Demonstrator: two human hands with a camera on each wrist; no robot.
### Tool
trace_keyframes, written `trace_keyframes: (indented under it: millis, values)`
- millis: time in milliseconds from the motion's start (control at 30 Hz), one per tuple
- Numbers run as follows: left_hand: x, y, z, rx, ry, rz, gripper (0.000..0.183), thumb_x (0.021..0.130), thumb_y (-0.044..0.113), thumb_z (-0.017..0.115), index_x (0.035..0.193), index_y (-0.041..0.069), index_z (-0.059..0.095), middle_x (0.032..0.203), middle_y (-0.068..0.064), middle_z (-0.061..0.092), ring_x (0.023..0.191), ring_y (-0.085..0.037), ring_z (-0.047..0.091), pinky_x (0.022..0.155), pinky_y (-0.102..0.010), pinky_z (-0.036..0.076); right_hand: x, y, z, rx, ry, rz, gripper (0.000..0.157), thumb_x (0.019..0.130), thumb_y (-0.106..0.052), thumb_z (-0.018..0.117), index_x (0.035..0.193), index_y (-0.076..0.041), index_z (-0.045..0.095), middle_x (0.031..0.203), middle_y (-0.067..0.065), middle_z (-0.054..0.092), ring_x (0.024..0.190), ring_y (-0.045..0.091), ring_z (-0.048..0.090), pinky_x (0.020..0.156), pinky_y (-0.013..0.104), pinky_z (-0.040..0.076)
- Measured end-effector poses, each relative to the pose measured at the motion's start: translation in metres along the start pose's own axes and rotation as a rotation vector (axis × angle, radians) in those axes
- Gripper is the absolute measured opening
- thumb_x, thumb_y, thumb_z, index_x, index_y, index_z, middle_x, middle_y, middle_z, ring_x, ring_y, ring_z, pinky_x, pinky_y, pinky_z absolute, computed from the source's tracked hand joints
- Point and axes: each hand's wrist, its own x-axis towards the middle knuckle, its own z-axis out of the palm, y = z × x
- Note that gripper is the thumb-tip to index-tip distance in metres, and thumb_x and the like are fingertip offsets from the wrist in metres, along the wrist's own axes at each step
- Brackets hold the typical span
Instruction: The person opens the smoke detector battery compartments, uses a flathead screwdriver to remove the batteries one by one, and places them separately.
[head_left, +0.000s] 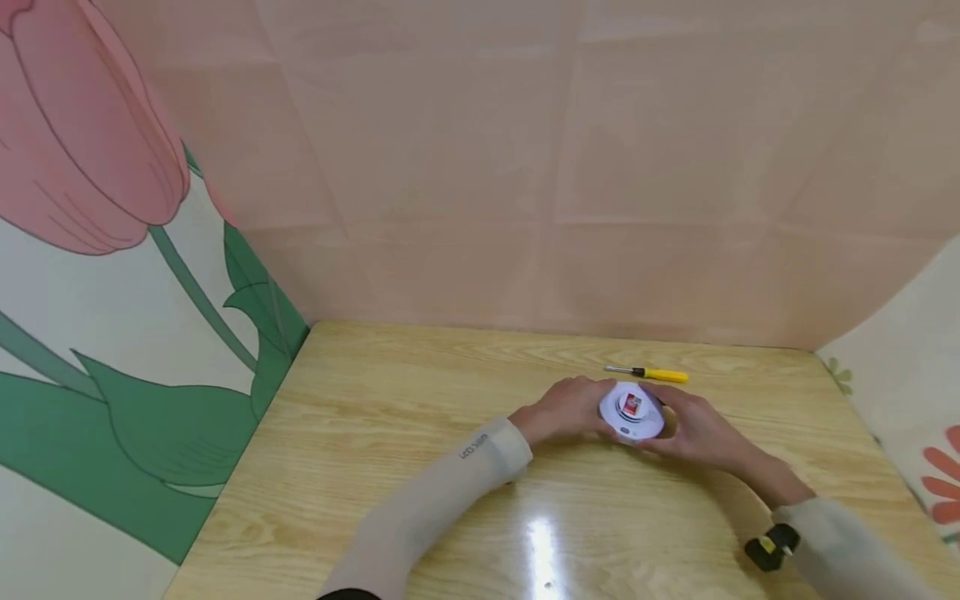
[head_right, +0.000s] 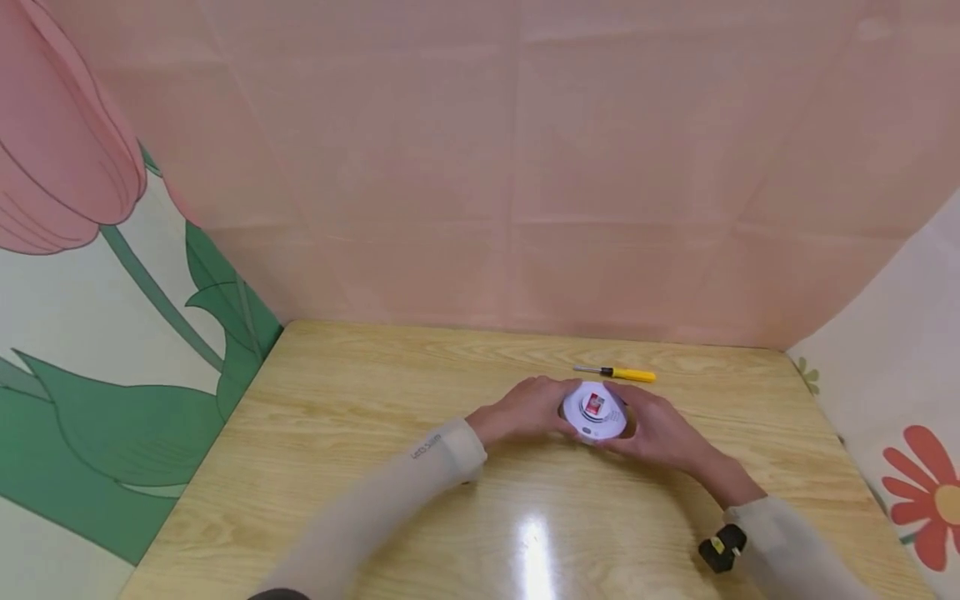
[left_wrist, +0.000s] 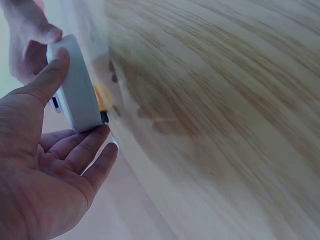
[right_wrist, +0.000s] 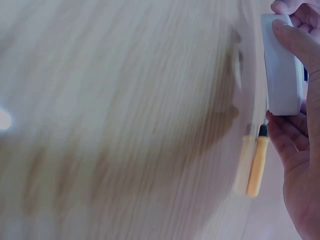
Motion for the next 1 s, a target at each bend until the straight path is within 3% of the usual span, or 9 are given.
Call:
trace_keyframes:
  millis: [167, 433, 733, 1000]
  values:
    - [-0.011, -0.017, -0.008, -0.002, 0.004, -0.008, 0.079, 0.086, 0.048, 0.088, 0.151, 0.018, 0.056, 0.129, 0.007, 0.071, 0.107, -0.003, 0.063, 0.091, -0.018, 0.048, 0.017, -0.010, 0.007, 0.013, -0.002, -0.017, 0.097, 0.075, -0.047, 0.097, 0.146, 0.006, 0.056, 0.138, 0.022, 0.068, 0.120, 0.036, 0.068, 0.094, 0.059, 0.057]
    - [-0.026, -0.042, -0.017, -0.019, 0.028, -0.007, 0.085, 0.086, 0.047, 0.088, 0.155, 0.014, 0.052, 0.134, 0.003, 0.071, 0.113, -0.005, 0.064, 0.096, -0.020, 0.049, 0.042, -0.021, 0.019, 0.038, -0.010, -0.062, 0.097, 0.077, -0.045, 0.096, 0.148, 0.007, 0.054, 0.139, 0.025, 0.066, 0.119, 0.037, 0.068, 0.095, 0.058, 0.058]
    - [-0.044, -0.064, -0.033, -0.078, 0.037, -0.029, 0.091, 0.088, 0.040, 0.089, 0.160, 0.007, 0.046, 0.145, -0.003, 0.066, 0.121, -0.008, 0.062, 0.103, -0.021, 0.049, 0.067, -0.037, 0.033, 0.075, -0.033, -0.036, 0.099, 0.079, -0.052, 0.093, 0.150, 0.003, 0.053, 0.146, 0.024, 0.061, 0.131, 0.042, 0.062, 0.106, 0.060, 0.052]
    - [-0.057, -0.080, -0.040, -0.095, 0.040, -0.041, 0.090, 0.088, 0.039, 0.089, 0.160, 0.007, 0.045, 0.146, -0.003, 0.065, 0.122, -0.008, 0.062, 0.103, -0.023, 0.049, 0.082, -0.049, 0.043, 0.107, -0.031, -0.040, 0.097, 0.077, -0.049, 0.095, 0.151, 0.001, 0.054, 0.145, 0.022, 0.063, 0.129, 0.038, 0.064, 0.104, 0.057, 0.055]
